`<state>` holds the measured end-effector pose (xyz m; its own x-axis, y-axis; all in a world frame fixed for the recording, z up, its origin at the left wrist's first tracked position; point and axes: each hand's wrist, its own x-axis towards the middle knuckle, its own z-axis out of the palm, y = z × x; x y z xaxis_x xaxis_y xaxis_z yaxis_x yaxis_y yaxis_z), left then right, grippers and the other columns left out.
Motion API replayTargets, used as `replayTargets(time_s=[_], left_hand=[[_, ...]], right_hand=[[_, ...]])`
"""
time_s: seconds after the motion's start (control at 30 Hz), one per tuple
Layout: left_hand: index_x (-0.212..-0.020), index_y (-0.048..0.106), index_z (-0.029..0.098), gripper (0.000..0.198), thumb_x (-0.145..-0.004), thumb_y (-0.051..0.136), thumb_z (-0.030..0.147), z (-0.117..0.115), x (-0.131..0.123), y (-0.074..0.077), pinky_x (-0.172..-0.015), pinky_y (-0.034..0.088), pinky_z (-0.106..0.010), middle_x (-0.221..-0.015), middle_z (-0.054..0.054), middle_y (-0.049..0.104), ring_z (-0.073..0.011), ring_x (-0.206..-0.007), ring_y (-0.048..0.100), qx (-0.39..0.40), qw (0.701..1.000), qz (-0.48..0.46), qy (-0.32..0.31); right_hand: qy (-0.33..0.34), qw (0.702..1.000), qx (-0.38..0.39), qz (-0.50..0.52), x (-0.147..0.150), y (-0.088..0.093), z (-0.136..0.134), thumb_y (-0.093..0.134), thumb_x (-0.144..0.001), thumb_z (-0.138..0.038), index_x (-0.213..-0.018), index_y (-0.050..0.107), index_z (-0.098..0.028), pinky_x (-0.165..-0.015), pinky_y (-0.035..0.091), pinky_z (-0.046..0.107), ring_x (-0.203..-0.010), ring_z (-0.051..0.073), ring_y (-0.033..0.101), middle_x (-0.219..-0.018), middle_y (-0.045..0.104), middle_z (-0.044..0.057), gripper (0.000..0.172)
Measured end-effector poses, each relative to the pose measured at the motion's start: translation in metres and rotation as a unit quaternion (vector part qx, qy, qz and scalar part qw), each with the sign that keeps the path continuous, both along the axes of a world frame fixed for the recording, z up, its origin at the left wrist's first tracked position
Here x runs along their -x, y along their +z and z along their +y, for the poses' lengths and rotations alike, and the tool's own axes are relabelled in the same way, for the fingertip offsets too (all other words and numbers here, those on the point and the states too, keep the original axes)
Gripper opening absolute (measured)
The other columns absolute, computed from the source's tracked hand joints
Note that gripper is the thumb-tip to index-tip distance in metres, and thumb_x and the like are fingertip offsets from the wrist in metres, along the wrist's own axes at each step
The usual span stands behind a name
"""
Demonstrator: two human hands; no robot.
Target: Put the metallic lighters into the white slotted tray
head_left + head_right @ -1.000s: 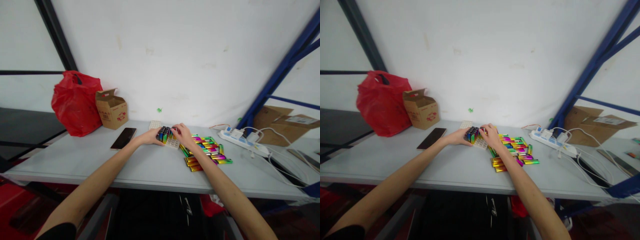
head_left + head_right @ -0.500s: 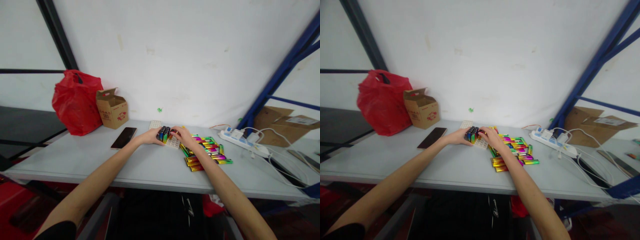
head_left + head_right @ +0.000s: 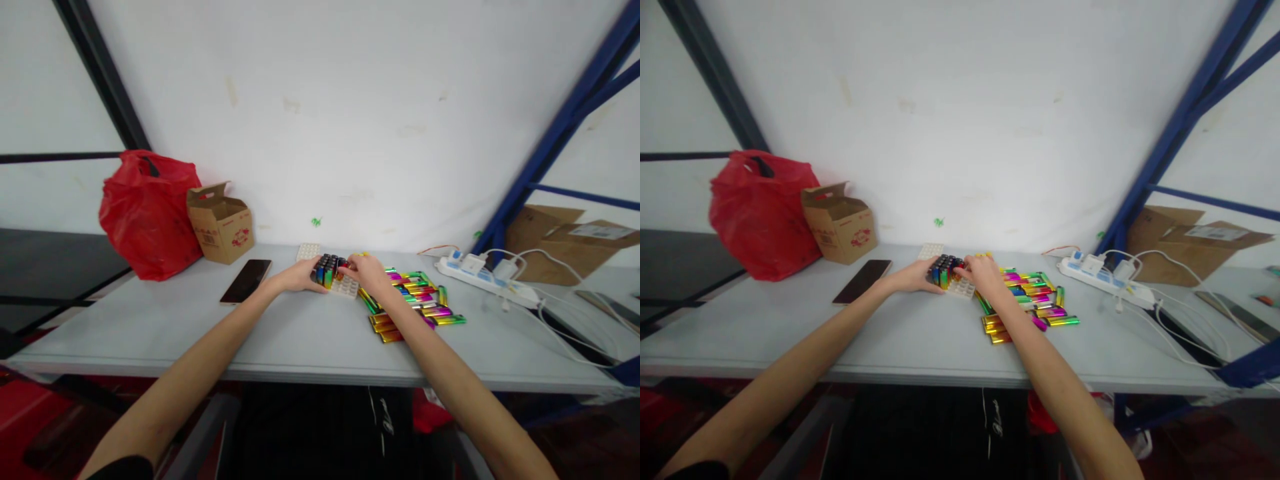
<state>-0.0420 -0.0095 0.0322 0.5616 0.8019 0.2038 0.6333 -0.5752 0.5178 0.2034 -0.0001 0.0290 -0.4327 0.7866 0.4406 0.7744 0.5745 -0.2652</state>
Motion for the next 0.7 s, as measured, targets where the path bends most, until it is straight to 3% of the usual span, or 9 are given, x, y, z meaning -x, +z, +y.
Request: replayTargets(time_s=[0.13, 0.23, 0.33, 0.47, 0.57, 0.7], left_hand=[[-0.133, 0.052, 0.017, 0.088, -0.063, 0.083, 0.058, 0.001, 0.000, 0.000, -0.099, 0.048, -0.042, -0.131, -0.013, 0.065, -0.0331, -0.115, 0.062, 0.001, 1.000, -0.004, 0.000], [-0.134, 0.051, 0.016, 0.088, -0.063, 0.083, 0.058, 0.000, -0.001, 0.001, -0.099, 0.048, -0.041, -0.132, -0.014, 0.064, -0.0335, -0.117, 0.062, 0.011, 1.000, -0.001, 0.007], [-0.134, 0.051, 0.017, 0.086, -0.064, 0.083, 0.057, 0.000, -0.001, 0.002, -0.101, 0.048, -0.040, -0.134, -0.013, 0.064, -0.0328, -0.119, 0.061, 0.013, 1.000, -0.001, 0.004], [-0.134, 0.052, 0.019, 0.086, -0.064, 0.083, 0.057, -0.001, -0.002, 0.003, -0.103, 0.046, -0.040, -0.135, -0.012, 0.064, -0.0322, -0.122, 0.059, 0.007, 1.000, -0.015, -0.012], [-0.132, 0.053, 0.018, 0.084, -0.064, 0.082, 0.058, -0.003, -0.004, 0.005, -0.098, 0.048, -0.039, -0.129, -0.012, 0.067, -0.0319, -0.116, 0.062, 0.007, 1.000, -0.004, 0.002], [-0.126, 0.056, 0.016, 0.082, -0.061, 0.083, 0.059, -0.001, 0.000, 0.007, -0.090, 0.050, -0.039, -0.121, -0.013, 0.069, -0.0322, -0.106, 0.065, -0.014, 0.999, 0.013, 0.032]], right_hand=[[-0.049, 0.997, 0.009, -0.057, 0.006, -0.001, -0.004, 0.062, -0.094, -0.056, -0.078, 0.072, -0.020, -0.070, 0.040, 0.030, -0.075, 0.022, 0.062, -0.078, 0.070, 0.011, 0.041], [-0.003, 0.998, 0.025, -0.064, 0.002, 0.001, -0.005, 0.058, -0.096, -0.056, -0.077, 0.071, -0.019, -0.070, 0.038, 0.030, -0.073, 0.020, 0.060, -0.074, 0.068, 0.009, 0.043], [0.041, 0.998, -0.007, -0.044, -0.010, 0.008, -0.004, 0.047, -0.103, -0.051, -0.081, 0.069, -0.019, -0.072, 0.037, 0.028, -0.074, 0.018, 0.059, -0.076, 0.067, 0.007, 0.045], [0.026, 0.998, -0.052, 0.000, -0.028, 0.014, 0.002, 0.042, -0.107, -0.034, -0.096, 0.066, -0.017, -0.078, 0.039, 0.027, -0.083, 0.018, 0.060, -0.091, 0.067, 0.008, 0.031], [0.019, 0.999, -0.020, -0.021, -0.038, 0.015, 0.005, 0.051, -0.102, -0.029, -0.099, 0.065, -0.016, -0.076, 0.040, 0.027, -0.083, 0.018, 0.060, -0.093, 0.067, 0.008, 0.020], [0.048, 0.995, 0.034, -0.077, -0.041, 0.021, -0.004, 0.058, -0.099, -0.030, -0.090, 0.065, -0.018, -0.069, 0.039, 0.027, -0.075, 0.017, 0.060, -0.084, 0.069, 0.006, 0.017]])
